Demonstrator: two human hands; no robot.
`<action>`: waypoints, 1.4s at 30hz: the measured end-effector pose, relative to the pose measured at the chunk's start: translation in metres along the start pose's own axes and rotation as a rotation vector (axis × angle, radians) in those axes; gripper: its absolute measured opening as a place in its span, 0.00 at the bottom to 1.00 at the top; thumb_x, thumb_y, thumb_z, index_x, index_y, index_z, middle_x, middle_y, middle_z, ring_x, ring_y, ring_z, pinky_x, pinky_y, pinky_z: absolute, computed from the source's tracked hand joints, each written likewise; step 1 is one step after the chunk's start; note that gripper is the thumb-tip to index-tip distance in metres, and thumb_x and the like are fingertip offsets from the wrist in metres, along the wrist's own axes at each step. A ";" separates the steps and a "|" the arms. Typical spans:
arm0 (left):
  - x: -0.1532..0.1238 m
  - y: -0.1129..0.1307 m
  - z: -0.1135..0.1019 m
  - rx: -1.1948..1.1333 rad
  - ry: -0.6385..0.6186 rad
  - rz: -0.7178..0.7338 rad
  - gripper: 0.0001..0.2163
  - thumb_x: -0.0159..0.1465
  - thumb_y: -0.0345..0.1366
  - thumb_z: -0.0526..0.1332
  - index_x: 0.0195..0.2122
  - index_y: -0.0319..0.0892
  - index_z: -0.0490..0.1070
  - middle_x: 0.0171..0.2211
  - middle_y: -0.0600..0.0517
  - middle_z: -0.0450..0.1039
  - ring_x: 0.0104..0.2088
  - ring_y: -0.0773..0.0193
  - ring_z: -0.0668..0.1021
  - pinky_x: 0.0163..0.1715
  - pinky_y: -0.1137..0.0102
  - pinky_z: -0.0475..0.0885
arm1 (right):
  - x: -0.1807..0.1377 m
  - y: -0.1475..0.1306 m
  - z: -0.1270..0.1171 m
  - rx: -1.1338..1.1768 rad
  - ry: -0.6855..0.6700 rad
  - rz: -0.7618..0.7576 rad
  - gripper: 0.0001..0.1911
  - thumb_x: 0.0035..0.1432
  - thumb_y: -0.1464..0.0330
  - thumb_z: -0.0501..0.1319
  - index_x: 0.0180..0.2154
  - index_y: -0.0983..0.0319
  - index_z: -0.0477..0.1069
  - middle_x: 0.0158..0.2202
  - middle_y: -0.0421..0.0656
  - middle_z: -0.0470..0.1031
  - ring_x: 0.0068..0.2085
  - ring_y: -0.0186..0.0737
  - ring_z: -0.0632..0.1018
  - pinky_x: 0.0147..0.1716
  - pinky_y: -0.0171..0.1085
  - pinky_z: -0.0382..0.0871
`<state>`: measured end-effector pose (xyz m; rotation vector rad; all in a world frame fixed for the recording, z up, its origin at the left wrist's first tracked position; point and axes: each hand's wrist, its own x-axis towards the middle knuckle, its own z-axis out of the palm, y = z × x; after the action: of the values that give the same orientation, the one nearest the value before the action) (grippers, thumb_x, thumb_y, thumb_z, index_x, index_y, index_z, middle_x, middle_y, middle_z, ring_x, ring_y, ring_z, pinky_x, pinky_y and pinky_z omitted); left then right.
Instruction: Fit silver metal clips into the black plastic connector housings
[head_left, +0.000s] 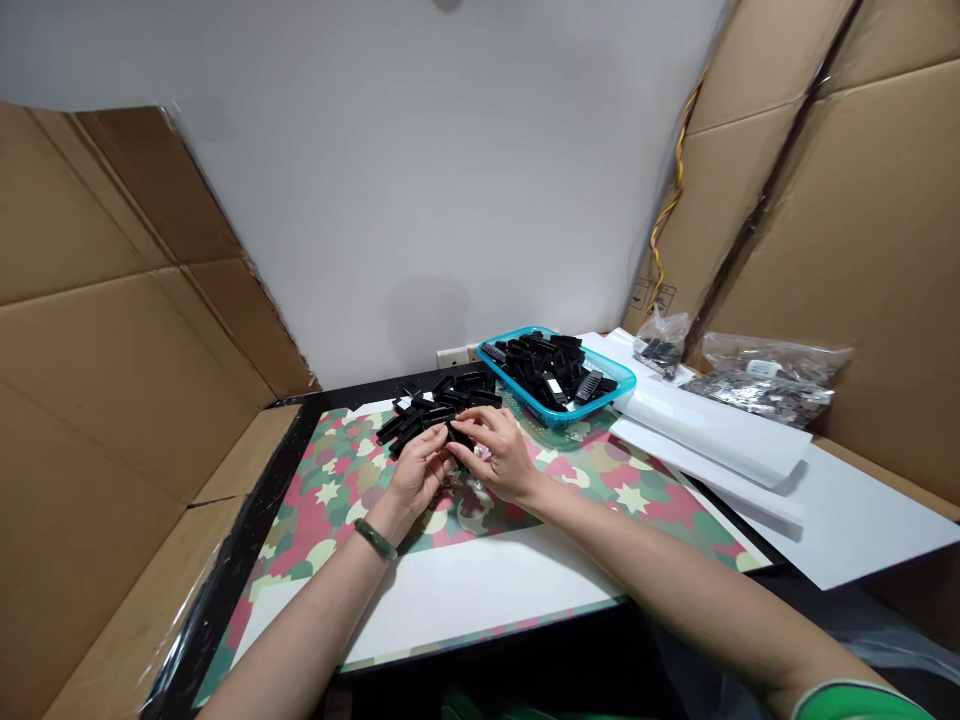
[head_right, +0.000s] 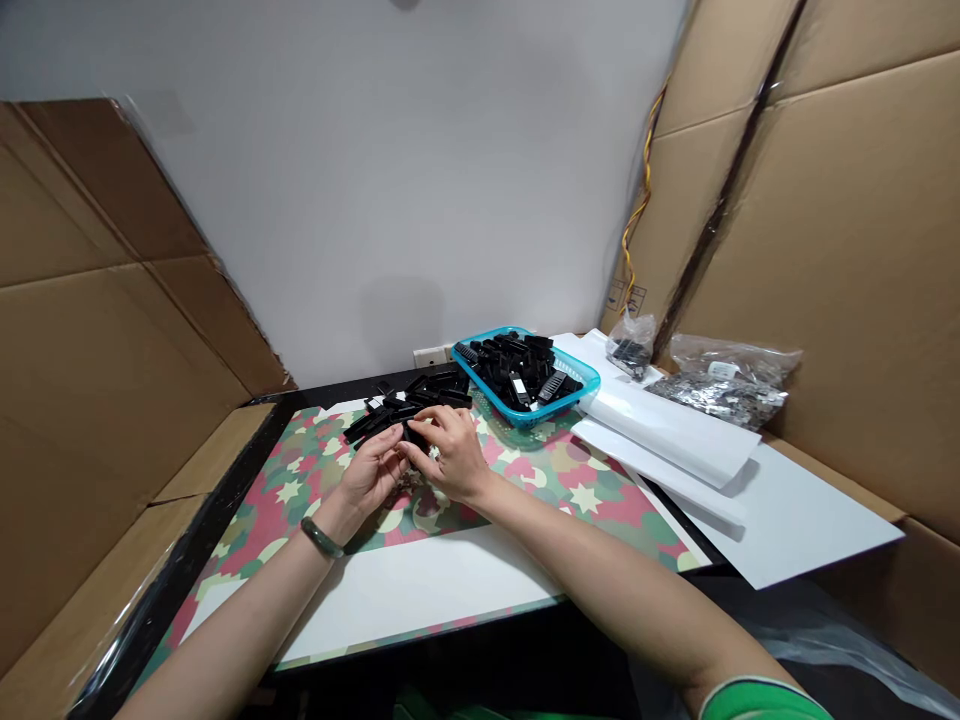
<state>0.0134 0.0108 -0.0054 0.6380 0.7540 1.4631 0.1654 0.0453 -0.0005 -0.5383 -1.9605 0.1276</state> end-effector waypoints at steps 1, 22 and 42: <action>-0.001 0.000 0.001 0.001 -0.004 0.003 0.11 0.51 0.33 0.74 0.34 0.37 0.76 0.29 0.54 0.74 0.25 0.73 0.75 0.25 0.79 0.71 | 0.000 0.000 0.000 0.000 -0.001 0.000 0.12 0.65 0.61 0.60 0.43 0.61 0.77 0.42 0.47 0.78 0.43 0.43 0.77 0.42 0.43 0.62; -0.004 0.003 0.001 0.718 0.131 0.533 0.14 0.52 0.40 0.73 0.39 0.42 0.82 0.40 0.46 0.82 0.39 0.56 0.82 0.42 0.62 0.78 | 0.007 0.003 0.001 0.809 -0.035 0.690 0.12 0.55 0.60 0.64 0.35 0.60 0.81 0.30 0.41 0.69 0.26 0.34 0.70 0.21 0.34 0.65; -0.012 0.008 0.003 0.976 0.240 0.888 0.09 0.62 0.37 0.64 0.27 0.42 0.79 0.30 0.48 0.81 0.32 0.60 0.81 0.35 0.67 0.75 | 0.007 -0.010 0.009 1.463 -0.086 1.086 0.17 0.40 0.62 0.76 0.23 0.65 0.72 0.19 0.35 0.64 0.18 0.27 0.65 0.13 0.29 0.65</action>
<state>0.0114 -0.0006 0.0033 1.7152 1.5149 1.9382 0.1523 0.0413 0.0050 -0.4755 -0.9612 2.0352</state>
